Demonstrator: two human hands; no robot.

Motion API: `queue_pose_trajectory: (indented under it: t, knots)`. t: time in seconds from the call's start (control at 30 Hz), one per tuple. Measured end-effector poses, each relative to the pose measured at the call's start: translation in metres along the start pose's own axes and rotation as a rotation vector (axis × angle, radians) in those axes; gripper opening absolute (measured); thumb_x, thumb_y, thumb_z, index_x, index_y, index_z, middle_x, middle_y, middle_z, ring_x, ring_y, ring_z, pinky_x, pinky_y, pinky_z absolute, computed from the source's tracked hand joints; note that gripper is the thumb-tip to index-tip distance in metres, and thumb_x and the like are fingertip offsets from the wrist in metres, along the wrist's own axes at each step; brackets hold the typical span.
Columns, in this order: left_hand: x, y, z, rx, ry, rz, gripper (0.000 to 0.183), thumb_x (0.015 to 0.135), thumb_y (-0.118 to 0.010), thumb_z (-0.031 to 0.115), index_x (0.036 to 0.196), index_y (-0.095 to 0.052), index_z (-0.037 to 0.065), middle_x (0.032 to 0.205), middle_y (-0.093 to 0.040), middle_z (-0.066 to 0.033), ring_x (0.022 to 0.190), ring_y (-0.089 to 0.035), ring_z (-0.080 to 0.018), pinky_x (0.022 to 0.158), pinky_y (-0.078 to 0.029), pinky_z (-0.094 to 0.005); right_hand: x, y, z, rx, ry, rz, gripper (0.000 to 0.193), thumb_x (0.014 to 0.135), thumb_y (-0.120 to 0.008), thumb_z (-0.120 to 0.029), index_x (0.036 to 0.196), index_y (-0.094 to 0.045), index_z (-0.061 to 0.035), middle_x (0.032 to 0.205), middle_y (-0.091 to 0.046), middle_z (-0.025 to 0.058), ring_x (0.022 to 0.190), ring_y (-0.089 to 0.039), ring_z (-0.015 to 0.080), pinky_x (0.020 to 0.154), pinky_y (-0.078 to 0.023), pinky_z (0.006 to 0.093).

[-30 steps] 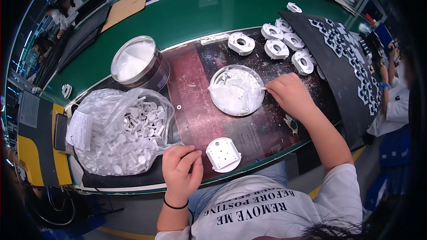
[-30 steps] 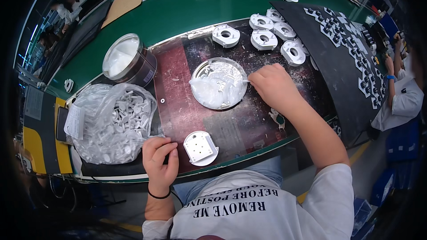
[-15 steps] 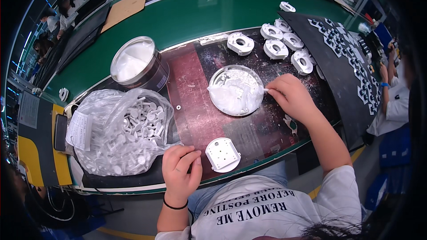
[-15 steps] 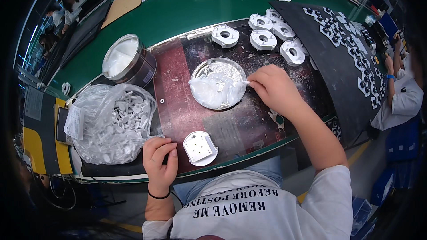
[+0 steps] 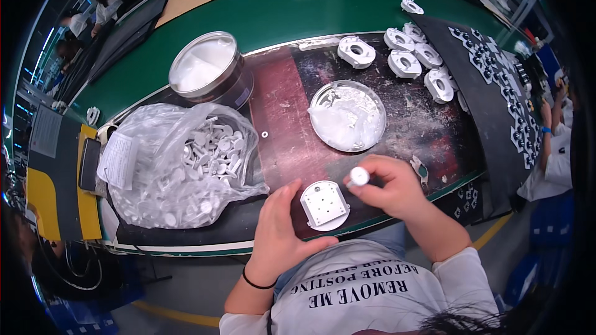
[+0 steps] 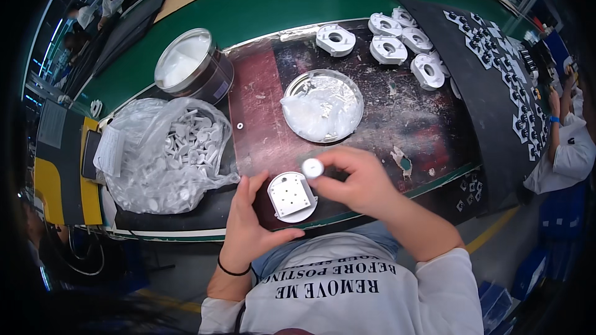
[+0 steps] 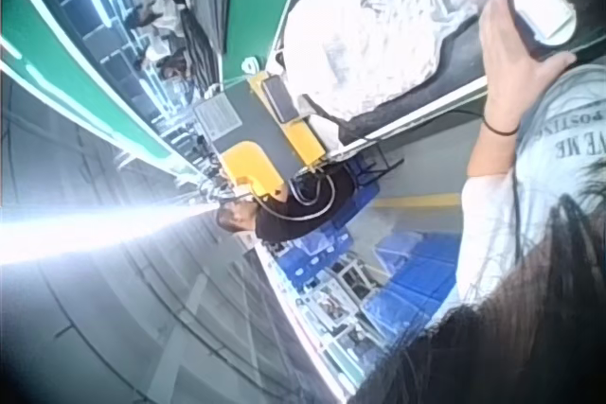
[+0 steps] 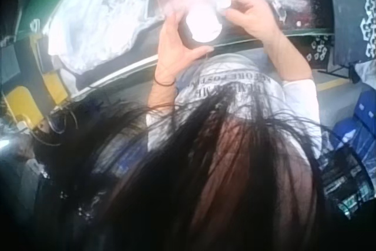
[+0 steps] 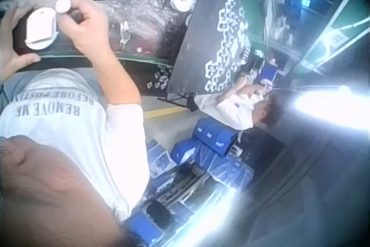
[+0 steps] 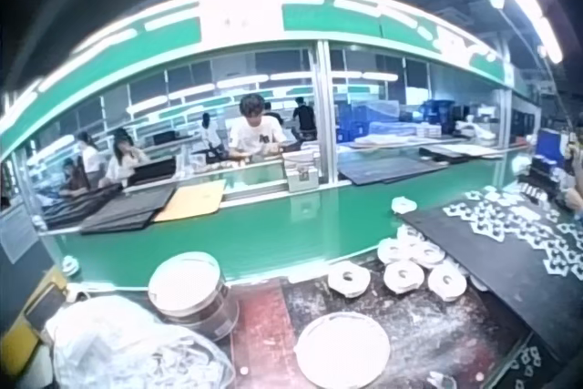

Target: The person assembles small white plastic components by hand at a factory workstation. They repeatedly pick up a base part, apply a white substance from a metal tin to a small cylindrical piece, and insert it into the base. The assembled units are placed on a black tray to the right.

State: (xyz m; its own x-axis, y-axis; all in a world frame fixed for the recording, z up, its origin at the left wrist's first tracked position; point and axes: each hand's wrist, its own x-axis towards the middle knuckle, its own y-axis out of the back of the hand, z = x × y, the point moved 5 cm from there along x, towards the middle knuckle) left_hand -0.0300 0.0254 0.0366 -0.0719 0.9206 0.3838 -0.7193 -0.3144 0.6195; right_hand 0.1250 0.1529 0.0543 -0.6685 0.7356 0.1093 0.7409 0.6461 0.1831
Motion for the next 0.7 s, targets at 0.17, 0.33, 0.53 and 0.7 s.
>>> queue_pose_trajectory:
  t: [0.17, 0.33, 0.53, 0.7]
  knots:
    - [0.002, -0.007, -0.003, -0.031, -0.043, 0.030, 0.103, 0.060, -0.084, 0.032, 0.136, -0.023, -0.001, 0.122, -0.052, -0.0184, 0.108, -0.051, -0.0385, 0.094, -0.038, -0.0499, 0.014, -0.030, -0.007, -0.287, 0.205, -0.062, 0.022, 0.074, -0.067, -0.010, 0.095, -0.065, -0.0036, 0.087, -0.064, 0.0072, 0.086, -0.056, 0.0232, 0.077, -0.044, 0.0333]
    - [0.000, -0.007, -0.006, -0.068, -0.050, 0.060, 0.102, 0.060, -0.084, 0.029, 0.137, -0.023, 0.000, 0.117, -0.053, -0.0191, 0.105, -0.052, -0.0383, 0.093, -0.039, -0.0502, 0.016, -0.035, -0.004, -0.282, 0.178, -0.107, 0.021, 0.075, -0.067, -0.010, 0.094, -0.065, -0.0036, 0.087, -0.064, 0.0072, 0.085, -0.056, 0.0242, 0.078, -0.043, 0.0347]
    - [0.005, -0.005, -0.002, 0.006, -0.081, 0.017, 0.121, 0.055, -0.087, 0.018, 0.144, -0.005, 0.007, 0.117, -0.056, -0.0205, 0.095, -0.059, -0.0346, 0.079, -0.045, -0.0437, 0.014, -0.035, -0.009, -0.395, 0.209, -0.121, 0.023, 0.075, -0.066, -0.010, 0.097, -0.065, -0.0026, 0.090, -0.064, 0.0086, 0.088, -0.057, 0.0254, 0.079, -0.044, 0.0361]
    - [0.004, -0.004, -0.004, -0.022, -0.067, 0.031, 0.120, 0.058, -0.085, 0.017, 0.144, -0.003, 0.007, 0.118, -0.055, -0.0210, 0.098, -0.059, -0.0351, 0.081, -0.046, -0.0428, 0.000, -0.019, -0.011, -0.378, 0.181, -0.009, 0.031, 0.071, -0.060, -0.003, 0.102, -0.064, -0.0016, 0.092, -0.064, 0.0118, 0.090, -0.058, 0.0260, 0.083, -0.045, 0.0361]
